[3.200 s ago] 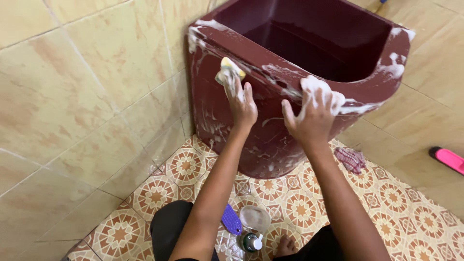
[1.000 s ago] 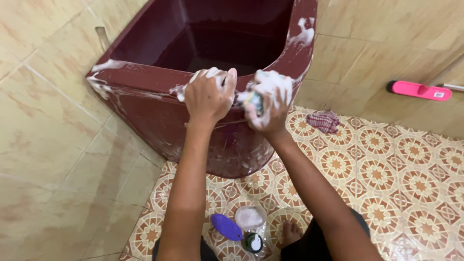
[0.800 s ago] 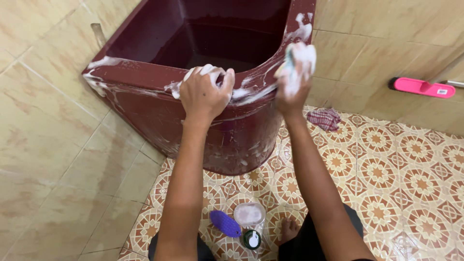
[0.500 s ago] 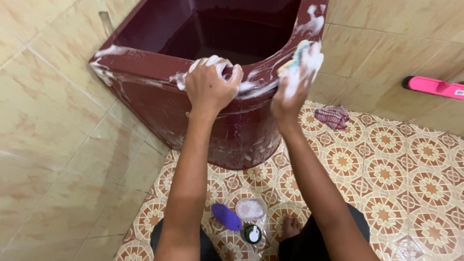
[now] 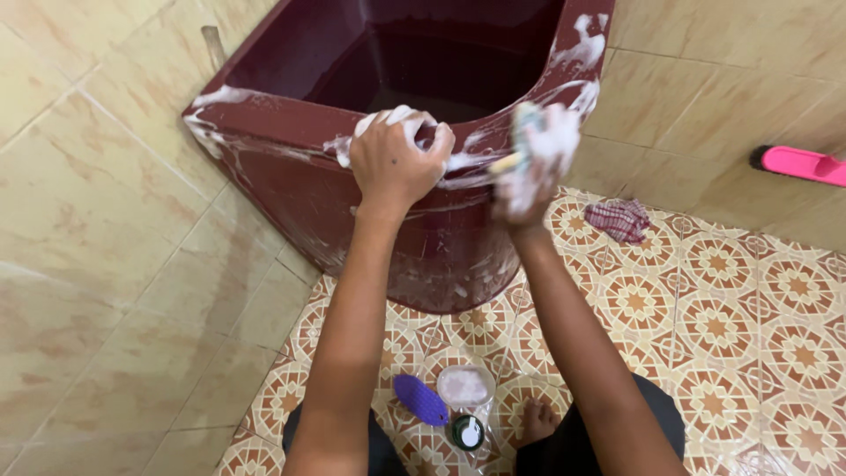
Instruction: The person scrubs the exterior of a large maroon plastic container with a soapy sponge while sitting on the floor. They then rinse the container by pouring water from a white plastic jug over the soapy surfaces.
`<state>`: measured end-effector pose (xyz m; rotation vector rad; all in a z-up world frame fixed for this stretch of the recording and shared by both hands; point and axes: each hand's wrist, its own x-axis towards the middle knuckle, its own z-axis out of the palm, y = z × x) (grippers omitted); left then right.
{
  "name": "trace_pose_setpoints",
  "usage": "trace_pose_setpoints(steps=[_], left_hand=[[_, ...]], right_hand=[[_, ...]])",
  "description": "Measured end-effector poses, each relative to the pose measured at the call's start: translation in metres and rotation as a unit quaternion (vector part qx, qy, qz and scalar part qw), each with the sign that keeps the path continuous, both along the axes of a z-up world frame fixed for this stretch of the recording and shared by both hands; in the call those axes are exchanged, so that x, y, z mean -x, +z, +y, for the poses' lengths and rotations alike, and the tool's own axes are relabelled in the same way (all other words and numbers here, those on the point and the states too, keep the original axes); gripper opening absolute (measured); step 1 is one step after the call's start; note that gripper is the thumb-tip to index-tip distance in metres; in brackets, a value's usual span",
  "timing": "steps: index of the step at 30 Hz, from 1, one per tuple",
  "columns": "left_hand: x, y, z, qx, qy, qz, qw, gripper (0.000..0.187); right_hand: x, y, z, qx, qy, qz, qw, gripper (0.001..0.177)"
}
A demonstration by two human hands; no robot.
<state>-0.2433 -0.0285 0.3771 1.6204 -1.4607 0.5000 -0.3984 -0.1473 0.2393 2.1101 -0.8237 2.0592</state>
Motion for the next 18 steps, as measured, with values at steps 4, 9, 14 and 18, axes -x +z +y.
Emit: trace_pose_setpoints(steps=[4,9,14,18], left_hand=[[0.000,-0.001,0.001,-0.010,-0.003,-0.004,1.000,0.022],[0.000,-0.003,-0.001,0.009,0.007,-0.018,1.000,0.022],[0.000,-0.007,-0.003,0.005,0.007,-0.011,1.000,0.023],[0.001,-0.008,-0.003,-0.015,0.012,-0.004,1.000,0.024]], right_hand=[[0.029,-0.005,-0.031,-0.099,0.078,-0.135,0.983,0.061],[0.009,-0.027,-0.017,-0.221,0.049,-0.166,0.960,0.064],[-0.019,-0.057,0.047,-0.244,-0.005,0.006,0.970,0.085],[-0.033,-0.063,0.079,-0.358,-0.043,0.266,0.894,0.092]])
